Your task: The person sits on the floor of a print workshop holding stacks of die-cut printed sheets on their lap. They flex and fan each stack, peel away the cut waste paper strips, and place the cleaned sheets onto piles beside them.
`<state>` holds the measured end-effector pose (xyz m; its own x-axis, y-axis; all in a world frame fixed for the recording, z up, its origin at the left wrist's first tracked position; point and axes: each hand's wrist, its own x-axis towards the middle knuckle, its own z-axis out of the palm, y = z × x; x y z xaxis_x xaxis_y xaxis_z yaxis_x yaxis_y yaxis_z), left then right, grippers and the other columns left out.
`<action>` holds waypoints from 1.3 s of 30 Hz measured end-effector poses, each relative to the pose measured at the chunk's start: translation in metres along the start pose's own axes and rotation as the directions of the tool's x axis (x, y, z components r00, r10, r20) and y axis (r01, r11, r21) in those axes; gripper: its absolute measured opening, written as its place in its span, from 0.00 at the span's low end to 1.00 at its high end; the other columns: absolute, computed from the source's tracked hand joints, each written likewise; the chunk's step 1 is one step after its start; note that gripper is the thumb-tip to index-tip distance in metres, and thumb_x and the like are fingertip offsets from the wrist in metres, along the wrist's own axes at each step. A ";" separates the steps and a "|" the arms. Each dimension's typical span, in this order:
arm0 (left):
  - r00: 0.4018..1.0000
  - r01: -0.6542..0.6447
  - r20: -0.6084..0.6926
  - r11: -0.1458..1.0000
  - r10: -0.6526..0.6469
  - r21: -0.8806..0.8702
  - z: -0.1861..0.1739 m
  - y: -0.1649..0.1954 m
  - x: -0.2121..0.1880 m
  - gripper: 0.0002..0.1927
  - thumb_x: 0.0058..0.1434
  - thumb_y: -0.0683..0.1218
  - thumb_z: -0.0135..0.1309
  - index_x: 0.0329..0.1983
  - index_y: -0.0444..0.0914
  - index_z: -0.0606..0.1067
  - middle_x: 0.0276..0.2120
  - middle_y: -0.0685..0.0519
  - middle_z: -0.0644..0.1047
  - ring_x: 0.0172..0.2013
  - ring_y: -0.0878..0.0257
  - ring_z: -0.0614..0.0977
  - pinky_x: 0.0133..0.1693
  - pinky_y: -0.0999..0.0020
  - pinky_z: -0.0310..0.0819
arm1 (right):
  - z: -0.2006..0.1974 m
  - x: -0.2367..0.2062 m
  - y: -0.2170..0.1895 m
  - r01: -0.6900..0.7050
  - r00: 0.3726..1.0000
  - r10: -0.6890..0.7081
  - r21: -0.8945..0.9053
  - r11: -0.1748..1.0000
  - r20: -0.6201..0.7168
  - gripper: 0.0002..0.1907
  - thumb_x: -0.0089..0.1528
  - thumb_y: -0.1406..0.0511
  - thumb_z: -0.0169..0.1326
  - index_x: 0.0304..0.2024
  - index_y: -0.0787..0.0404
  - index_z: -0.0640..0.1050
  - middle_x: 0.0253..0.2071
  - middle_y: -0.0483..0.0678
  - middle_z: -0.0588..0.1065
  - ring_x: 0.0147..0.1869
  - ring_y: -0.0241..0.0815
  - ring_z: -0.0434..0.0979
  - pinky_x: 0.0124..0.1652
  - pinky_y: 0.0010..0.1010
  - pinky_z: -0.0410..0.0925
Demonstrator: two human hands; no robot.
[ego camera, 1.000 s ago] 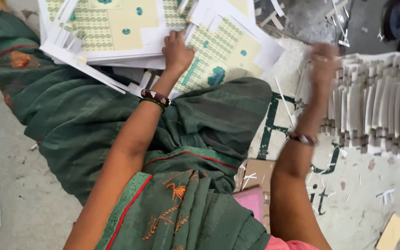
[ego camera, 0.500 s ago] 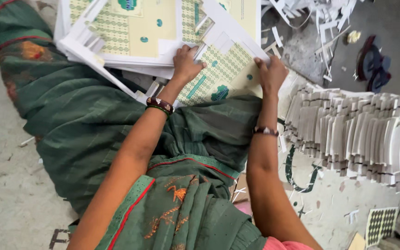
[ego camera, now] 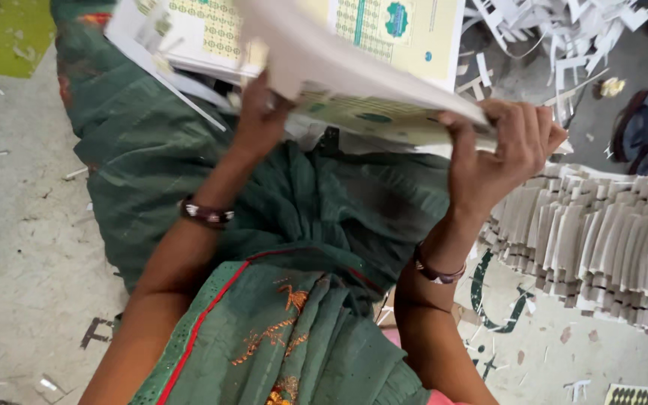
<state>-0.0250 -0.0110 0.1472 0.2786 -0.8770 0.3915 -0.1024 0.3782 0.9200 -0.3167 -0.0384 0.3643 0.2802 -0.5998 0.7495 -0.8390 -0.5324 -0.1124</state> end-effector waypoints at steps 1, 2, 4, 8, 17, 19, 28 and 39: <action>0.993 -0.112 0.028 0.994 0.111 0.012 -0.016 -0.001 -0.008 0.12 0.70 0.36 0.60 0.55 0.33 0.73 0.48 0.46 0.79 0.50 0.57 0.81 0.52 0.61 0.76 | -0.004 0.002 -0.016 0.011 0.999 -0.010 -0.022 1.000 0.046 0.18 0.61 0.53 0.74 0.34 0.55 0.80 0.29 0.40 0.71 0.36 0.41 0.65 0.48 0.38 0.57; 0.996 -0.084 0.011 0.996 0.083 0.027 -0.024 -0.003 -0.013 0.11 0.71 0.37 0.60 0.53 0.33 0.73 0.46 0.47 0.78 0.47 0.57 0.81 0.49 0.62 0.76 | -0.003 0.003 -0.032 0.024 0.996 -0.020 -0.044 0.999 0.088 0.18 0.62 0.52 0.73 0.34 0.55 0.80 0.30 0.40 0.72 0.37 0.40 0.67 0.47 0.39 0.57; 0.998 -0.053 -0.010 0.997 0.054 0.056 -0.031 -0.011 -0.020 0.09 0.72 0.37 0.59 0.51 0.33 0.72 0.43 0.48 0.77 0.42 0.57 0.80 0.45 0.64 0.75 | 0.001 0.003 -0.053 0.040 0.983 -0.024 -0.082 0.996 0.183 0.19 0.64 0.52 0.71 0.38 0.57 0.79 0.33 0.42 0.72 0.40 0.41 0.69 0.47 0.38 0.57; 1.000 0.020 0.014 0.969 -0.024 0.244 -0.030 -0.014 -0.031 0.05 0.74 0.38 0.56 0.49 0.31 0.74 0.41 0.46 0.76 0.38 0.55 0.75 0.43 0.60 0.68 | -0.013 -0.006 -0.040 -0.006 0.933 0.022 -0.046 0.999 0.358 0.16 0.65 0.56 0.68 0.46 0.57 0.80 0.41 0.43 0.76 0.49 0.42 0.74 0.54 0.37 0.60; 0.995 0.061 0.094 0.975 -0.041 -0.212 -0.026 0.017 -0.028 0.27 0.69 0.49 0.59 0.63 0.30 0.63 0.53 0.49 0.74 0.53 0.62 0.74 0.56 0.66 0.70 | 0.084 -0.144 0.077 -0.413 0.825 0.476 0.900 0.138 0.305 0.38 0.62 0.58 0.70 0.67 0.59 0.65 0.62 0.48 0.71 0.68 0.45 0.69 0.68 0.41 0.63; 0.987 0.135 0.099 0.985 -0.125 -0.111 -0.020 0.016 -0.013 0.27 0.72 0.51 0.62 0.65 0.32 0.67 0.52 0.50 0.79 0.52 0.63 0.78 0.55 0.67 0.75 | 0.124 -0.184 0.095 -0.382 0.764 0.557 0.924 -0.019 0.327 0.39 0.63 0.59 0.68 0.69 0.62 0.62 0.63 0.50 0.70 0.69 0.46 0.69 0.69 0.41 0.62; 0.954 0.051 0.300 0.981 0.008 -0.189 -0.048 0.038 0.019 0.41 0.51 0.34 0.67 0.68 0.33 0.63 0.65 0.48 0.66 0.63 0.60 0.72 0.58 0.63 0.77 | 0.119 -0.201 0.108 -0.348 0.825 0.503 0.933 0.090 0.258 0.34 0.66 0.51 0.60 0.64 0.67 0.67 0.57 0.52 0.71 0.61 0.45 0.68 0.61 0.39 0.60; 0.904 0.020 0.414 0.955 0.110 -0.297 -0.035 0.030 0.030 0.52 0.53 0.49 0.73 0.74 0.35 0.53 0.62 0.48 0.73 0.62 0.59 0.73 0.63 0.58 0.68 | 0.084 -0.132 0.063 -0.566 0.774 0.580 0.688 0.454 0.253 0.35 0.66 0.51 0.61 0.65 0.64 0.64 0.62 0.51 0.68 0.64 0.47 0.69 0.64 0.41 0.66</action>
<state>0.0141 -0.0155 0.1859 -0.1549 -0.8737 0.4611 0.1917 0.4313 0.8816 -0.3676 -0.0433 0.2038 -0.1513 -0.9245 0.3498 -0.2188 -0.3138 -0.9239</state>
